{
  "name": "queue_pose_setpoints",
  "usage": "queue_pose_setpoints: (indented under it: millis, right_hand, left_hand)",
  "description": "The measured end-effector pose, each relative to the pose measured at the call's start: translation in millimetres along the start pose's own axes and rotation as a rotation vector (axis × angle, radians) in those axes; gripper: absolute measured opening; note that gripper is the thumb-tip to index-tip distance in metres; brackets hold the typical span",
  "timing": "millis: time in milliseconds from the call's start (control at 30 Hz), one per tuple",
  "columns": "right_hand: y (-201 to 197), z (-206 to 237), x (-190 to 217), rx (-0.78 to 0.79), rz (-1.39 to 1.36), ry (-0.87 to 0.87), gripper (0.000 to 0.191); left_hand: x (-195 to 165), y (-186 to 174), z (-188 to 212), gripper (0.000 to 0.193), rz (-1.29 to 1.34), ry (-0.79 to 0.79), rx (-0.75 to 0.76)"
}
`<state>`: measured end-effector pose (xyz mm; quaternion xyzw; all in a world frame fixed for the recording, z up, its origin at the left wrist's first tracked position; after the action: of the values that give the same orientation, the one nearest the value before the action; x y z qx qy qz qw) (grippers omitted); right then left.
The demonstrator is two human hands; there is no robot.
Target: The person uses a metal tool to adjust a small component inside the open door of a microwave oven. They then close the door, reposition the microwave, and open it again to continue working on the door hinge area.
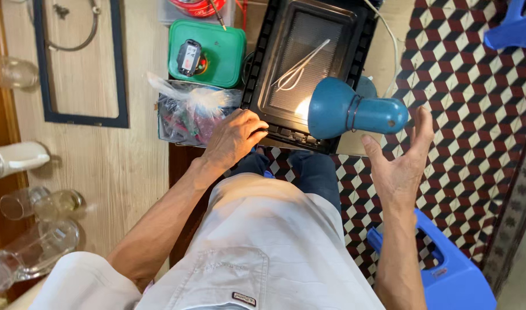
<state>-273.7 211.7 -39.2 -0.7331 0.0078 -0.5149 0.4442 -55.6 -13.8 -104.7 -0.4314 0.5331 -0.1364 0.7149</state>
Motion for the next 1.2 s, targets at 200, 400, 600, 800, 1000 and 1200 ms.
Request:
queue_pose_setpoints:
  millis: [200, 400, 600, 800, 1000, 1200]
  right_hand:
    - [11, 50, -31, -0.223, -0.415, 0.33, 0.07]
    - [38, 63, -49, -0.137, -0.368, 0.491, 0.055]
    - [98, 92, -60, -0.087, -0.476, 0.734, 0.056]
    - [145, 105, -60, -0.223, -0.919, 0.834, 0.059]
    - [162, 117, -52, -0.432, -1.102, 0.838, 0.07]
    - [168, 142, -39, -0.655, -0.956, 0.821, 0.062]
  left_hand:
    - [-9, -4, -7, 0.009, 0.055, 0.116, 0.002]
    - [-15, -1, -1, 0.01, 0.081, 0.146, -0.058]
    - [-15, -1, -8, 0.014, 0.059, 0.166, 0.053]
    - [-22, 3, -11, 0.015, 0.009, 0.328, 0.079]
    - [-28, 6, -7, 0.013, 0.004, 0.457, 0.075]
    - [-22, 6, -15, 0.012, 0.056, 0.521, 0.225]
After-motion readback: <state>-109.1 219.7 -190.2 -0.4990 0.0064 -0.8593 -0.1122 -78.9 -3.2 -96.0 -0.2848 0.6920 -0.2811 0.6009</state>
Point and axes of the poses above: each hand's wrist, its own z-axis away from the middle knuckle, its own y-axis out of the palm, x = y × z, the point moved 5 cm from there along -z, towards the middle knuckle, and after that the axes turned 3 degrees about -y, right-handed, at the moved point
